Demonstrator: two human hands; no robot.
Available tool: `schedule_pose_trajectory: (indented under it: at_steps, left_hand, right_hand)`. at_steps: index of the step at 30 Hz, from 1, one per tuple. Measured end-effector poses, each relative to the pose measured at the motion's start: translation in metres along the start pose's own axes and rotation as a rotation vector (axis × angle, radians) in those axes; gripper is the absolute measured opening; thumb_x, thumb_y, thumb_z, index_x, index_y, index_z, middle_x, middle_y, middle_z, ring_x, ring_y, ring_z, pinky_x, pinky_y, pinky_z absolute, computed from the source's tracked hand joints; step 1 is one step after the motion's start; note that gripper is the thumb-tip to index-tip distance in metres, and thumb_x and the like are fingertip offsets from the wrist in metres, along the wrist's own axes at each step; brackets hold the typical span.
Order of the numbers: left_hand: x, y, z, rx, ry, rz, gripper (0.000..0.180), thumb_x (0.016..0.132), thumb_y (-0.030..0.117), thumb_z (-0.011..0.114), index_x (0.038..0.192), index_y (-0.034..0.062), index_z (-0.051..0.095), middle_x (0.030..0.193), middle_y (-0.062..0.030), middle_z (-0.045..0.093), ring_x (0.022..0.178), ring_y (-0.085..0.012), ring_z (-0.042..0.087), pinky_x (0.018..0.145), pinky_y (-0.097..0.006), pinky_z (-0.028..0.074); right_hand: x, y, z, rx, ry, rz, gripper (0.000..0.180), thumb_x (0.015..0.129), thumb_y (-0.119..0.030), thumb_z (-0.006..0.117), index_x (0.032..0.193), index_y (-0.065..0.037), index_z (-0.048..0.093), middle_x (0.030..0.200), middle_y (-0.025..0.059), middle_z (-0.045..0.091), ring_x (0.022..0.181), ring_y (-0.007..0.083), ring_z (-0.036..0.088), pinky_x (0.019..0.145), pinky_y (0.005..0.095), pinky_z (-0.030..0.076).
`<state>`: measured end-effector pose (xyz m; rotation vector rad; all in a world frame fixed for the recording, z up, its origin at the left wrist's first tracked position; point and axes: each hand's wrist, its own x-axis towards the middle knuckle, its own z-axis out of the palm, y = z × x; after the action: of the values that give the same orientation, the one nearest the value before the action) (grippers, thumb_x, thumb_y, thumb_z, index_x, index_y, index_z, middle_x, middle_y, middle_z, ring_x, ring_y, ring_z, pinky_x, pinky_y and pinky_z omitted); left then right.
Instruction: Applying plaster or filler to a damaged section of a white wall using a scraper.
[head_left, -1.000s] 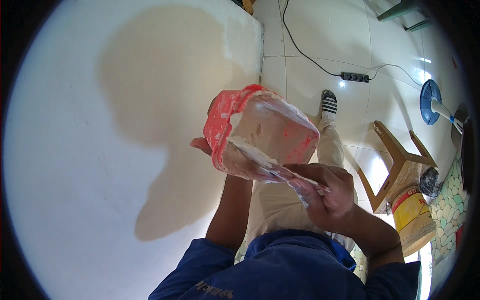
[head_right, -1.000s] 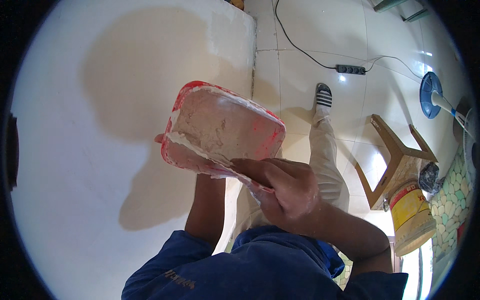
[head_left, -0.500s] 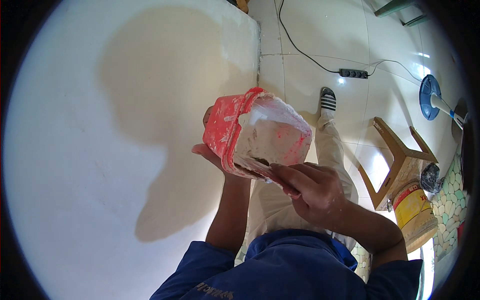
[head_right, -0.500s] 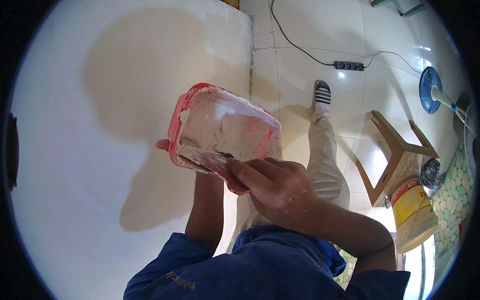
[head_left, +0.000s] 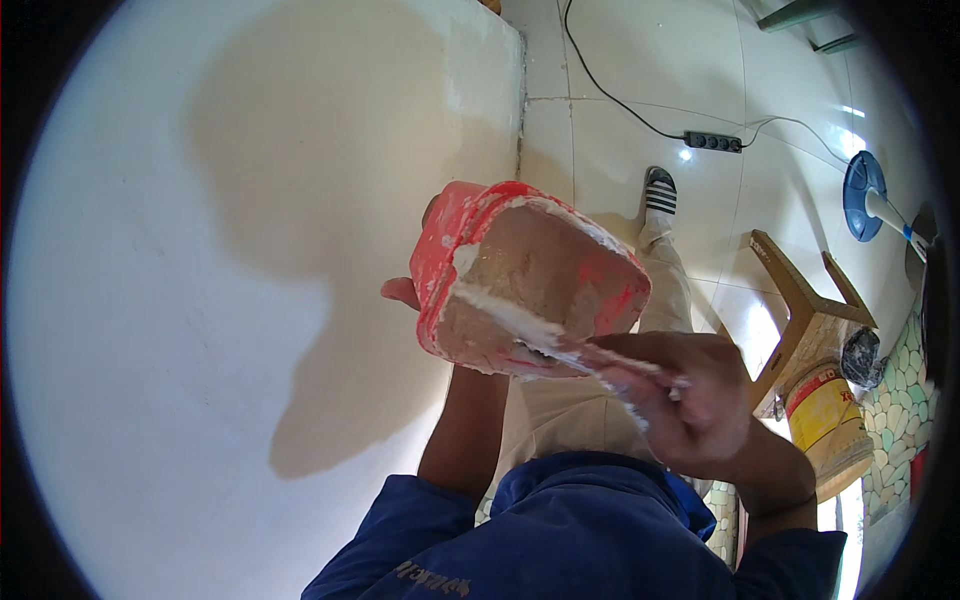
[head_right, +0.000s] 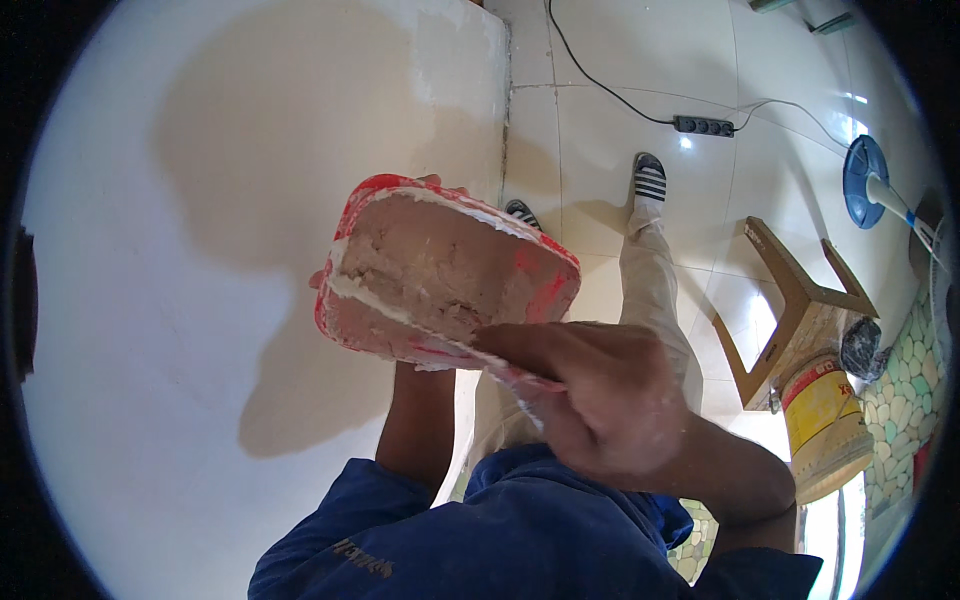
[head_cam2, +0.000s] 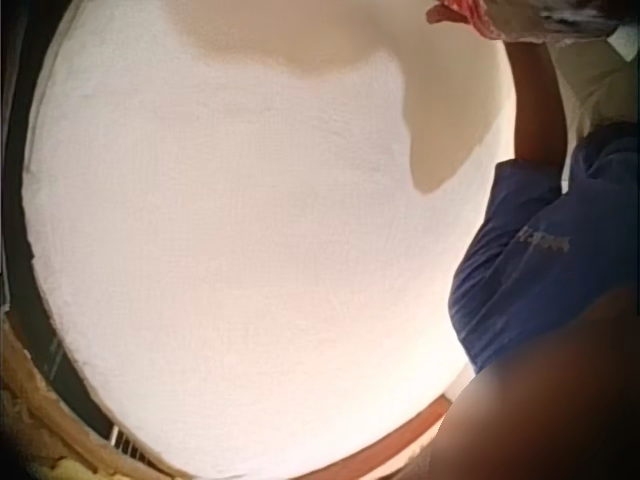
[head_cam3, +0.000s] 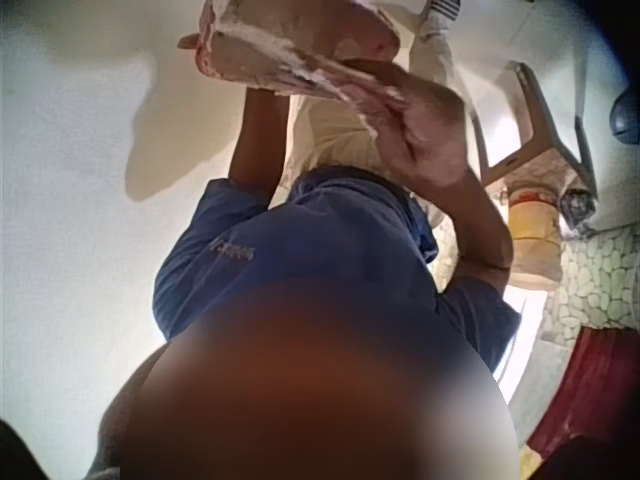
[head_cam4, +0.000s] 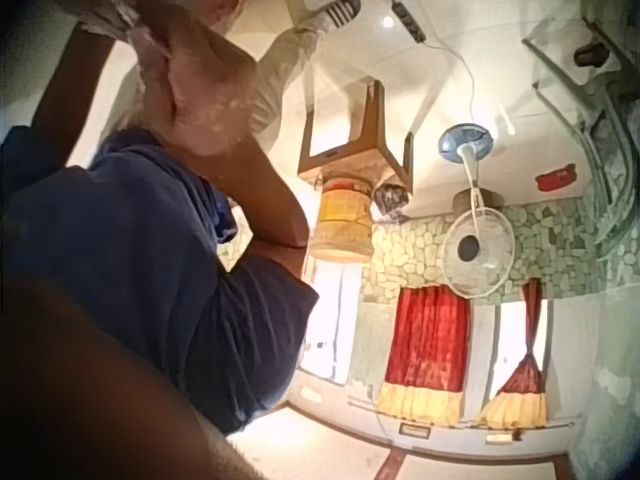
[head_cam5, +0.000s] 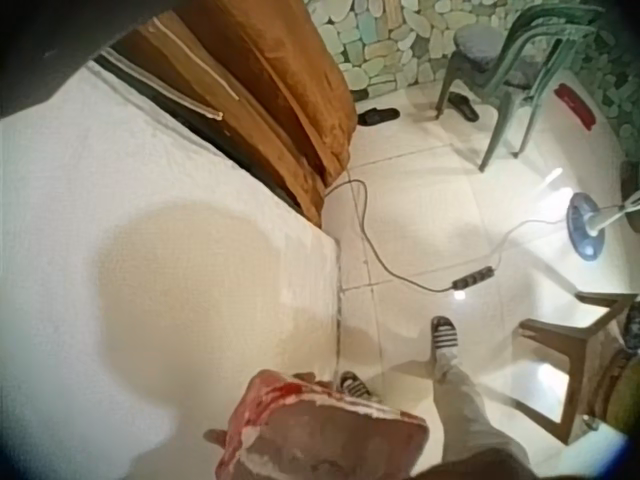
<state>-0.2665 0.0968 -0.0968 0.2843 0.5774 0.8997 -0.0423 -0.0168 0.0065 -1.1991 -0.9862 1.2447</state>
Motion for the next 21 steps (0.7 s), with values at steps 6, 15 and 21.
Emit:
schedule_pose_trajectory:
  at_steps: [6, 15, 21]
  left_hand:
    - [-0.021, 0.000, 0.009, 0.001, 0.015, -0.011, 0.091, 0.081, 0.076, 0.050, 0.138, 0.0058, 0.047, 0.136, -0.0160, 0.053, 0.124, -0.0315, 0.051, 0.104, -0.049, 0.044]
    - [-0.012, 0.007, 0.001, 0.030, 0.053, 0.016, 0.091, 0.081, 0.077, 0.049, 0.138, 0.0054, 0.047, 0.135, -0.0161, 0.053, 0.123, -0.0315, 0.052, 0.104, -0.049, 0.044]
    - [0.004, 0.001, 0.001, 0.016, 0.059, 0.004, 0.092, 0.082, 0.078, 0.048, 0.138, 0.0052, 0.047, 0.135, -0.0162, 0.054, 0.122, -0.0315, 0.052, 0.103, -0.049, 0.045]
  right_hand:
    - [0.009, 0.005, 0.012, -0.237, -0.096, -0.022, 0.019, 0.090, -0.004, 0.059, 0.107, 0.002, 0.063, 0.086, 0.0194, 0.070, 0.068, 0.0293, 0.070, 0.061, 0.0343, 0.055]
    - [0.023, -0.020, -0.004, -0.268, -0.258, 0.009, 0.022, 0.083, -0.003, 0.063, 0.105, 0.000, 0.062, 0.083, 0.0162, 0.068, 0.067, 0.0304, 0.068, 0.060, 0.0385, 0.055]
    - [0.029, -0.009, 0.030, -0.504, -0.233, -0.007, 0.020, 0.081, -0.005, 0.063, 0.101, -0.006, 0.059, 0.078, 0.0091, 0.065, 0.067, 0.0267, 0.067, 0.056, 0.0384, 0.053]
